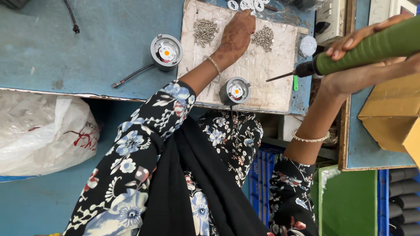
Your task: The person assembles LED light fixtures at a workbench. They place LED modules into metal housings, apply adhesive with a syringe, and secure the housings with screws using a power drill. Completed units are placed into a cardboard box.
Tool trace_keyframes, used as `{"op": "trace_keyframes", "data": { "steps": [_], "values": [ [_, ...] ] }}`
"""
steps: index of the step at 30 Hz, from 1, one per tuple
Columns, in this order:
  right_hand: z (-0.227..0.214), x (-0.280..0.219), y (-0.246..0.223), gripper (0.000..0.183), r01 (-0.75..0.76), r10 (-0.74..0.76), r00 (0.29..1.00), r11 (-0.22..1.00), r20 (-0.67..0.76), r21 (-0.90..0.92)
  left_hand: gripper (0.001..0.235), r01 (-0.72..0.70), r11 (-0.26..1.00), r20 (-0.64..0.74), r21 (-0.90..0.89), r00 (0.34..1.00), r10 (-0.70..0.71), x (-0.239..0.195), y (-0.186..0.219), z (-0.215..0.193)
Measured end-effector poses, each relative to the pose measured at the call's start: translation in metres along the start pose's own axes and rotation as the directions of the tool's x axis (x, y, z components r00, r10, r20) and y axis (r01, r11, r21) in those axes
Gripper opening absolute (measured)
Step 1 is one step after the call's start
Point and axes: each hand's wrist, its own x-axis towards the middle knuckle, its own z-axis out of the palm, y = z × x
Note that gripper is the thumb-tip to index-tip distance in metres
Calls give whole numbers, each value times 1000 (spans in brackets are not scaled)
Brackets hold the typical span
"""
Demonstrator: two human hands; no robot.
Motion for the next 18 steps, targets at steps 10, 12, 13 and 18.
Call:
{"op": "trace_keyframes", "data": {
  "steps": [10,12,13,18],
  "values": [
    [-36,-11,-41,68,-98,120,987,977,-104,190,14,336,884,415,-326,891,-185,-21,129,-130],
    [-37,-17,-52,65,-108,137,982,971,-129,212,16,377,861,527,-340,835,-157,-41,146,-154],
    [-36,-21,-57,64,-111,139,983,969,-118,219,18,403,849,555,-342,816,-164,-49,153,-163],
    [-17,-27,-75,56,-113,124,992,957,-25,268,31,530,758,665,-380,726,-174,-69,167,-188]
  ]
}}
